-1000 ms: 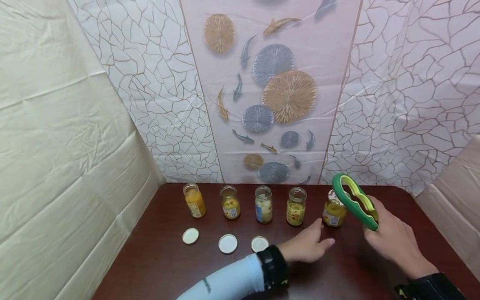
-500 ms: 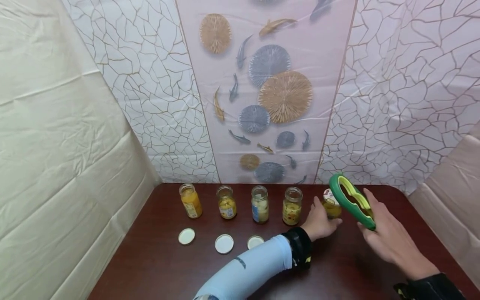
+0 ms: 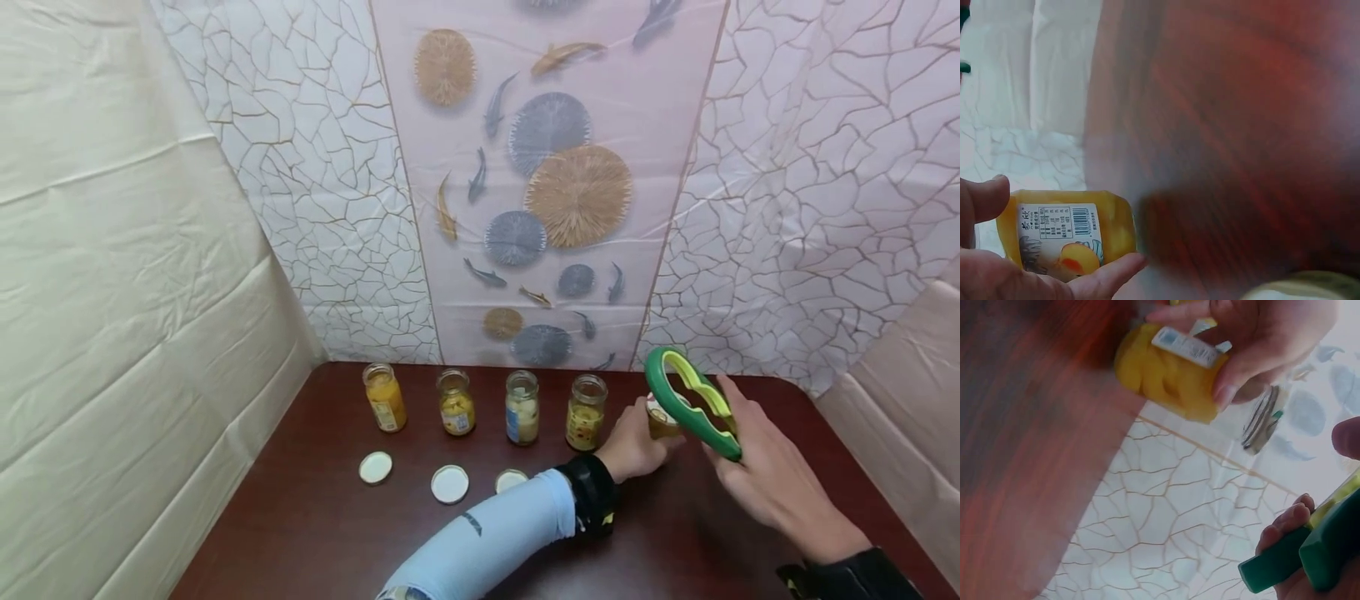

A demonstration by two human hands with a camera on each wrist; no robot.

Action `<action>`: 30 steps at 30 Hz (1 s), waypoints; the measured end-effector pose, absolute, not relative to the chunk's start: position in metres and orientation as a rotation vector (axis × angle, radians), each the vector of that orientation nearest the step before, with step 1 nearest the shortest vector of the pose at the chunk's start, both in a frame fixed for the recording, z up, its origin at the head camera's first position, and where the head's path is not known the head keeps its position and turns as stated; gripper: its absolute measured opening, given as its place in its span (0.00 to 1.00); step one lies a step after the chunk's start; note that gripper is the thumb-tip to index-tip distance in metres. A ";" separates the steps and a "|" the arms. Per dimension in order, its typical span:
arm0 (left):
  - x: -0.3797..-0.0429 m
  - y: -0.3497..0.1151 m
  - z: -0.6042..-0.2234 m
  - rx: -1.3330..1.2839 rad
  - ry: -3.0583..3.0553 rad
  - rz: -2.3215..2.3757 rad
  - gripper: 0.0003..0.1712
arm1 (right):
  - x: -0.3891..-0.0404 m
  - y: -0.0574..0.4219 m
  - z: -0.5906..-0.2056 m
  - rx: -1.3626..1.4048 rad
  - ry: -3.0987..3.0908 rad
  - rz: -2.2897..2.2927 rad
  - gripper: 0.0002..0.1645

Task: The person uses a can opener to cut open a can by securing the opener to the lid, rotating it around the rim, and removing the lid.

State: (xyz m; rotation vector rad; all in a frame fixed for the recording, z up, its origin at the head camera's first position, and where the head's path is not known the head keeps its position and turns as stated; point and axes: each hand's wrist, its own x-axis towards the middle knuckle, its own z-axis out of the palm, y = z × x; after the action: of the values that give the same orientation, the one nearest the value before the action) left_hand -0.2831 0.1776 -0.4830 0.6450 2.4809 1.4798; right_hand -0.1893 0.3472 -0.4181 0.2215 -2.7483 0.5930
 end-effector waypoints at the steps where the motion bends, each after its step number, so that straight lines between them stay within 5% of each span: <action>1: -0.279 0.172 -0.481 0.671 2.468 1.487 0.28 | -0.189 0.346 -0.417 0.229 -2.751 0.584 0.60; 14: -0.229 0.101 -0.456 0.666 2.509 1.465 0.39 | -0.187 0.320 -0.404 0.467 -2.738 0.300 0.66; 30: -0.217 0.068 -0.465 0.798 2.479 1.560 0.38 | -0.181 0.278 -0.397 0.594 -2.947 0.294 0.59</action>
State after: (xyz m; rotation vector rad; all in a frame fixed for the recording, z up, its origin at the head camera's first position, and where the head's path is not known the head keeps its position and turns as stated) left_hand -0.2172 0.0677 -0.4649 0.7980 2.4789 1.5596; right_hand -0.1809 0.2781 -0.3966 0.5943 -2.9469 0.2937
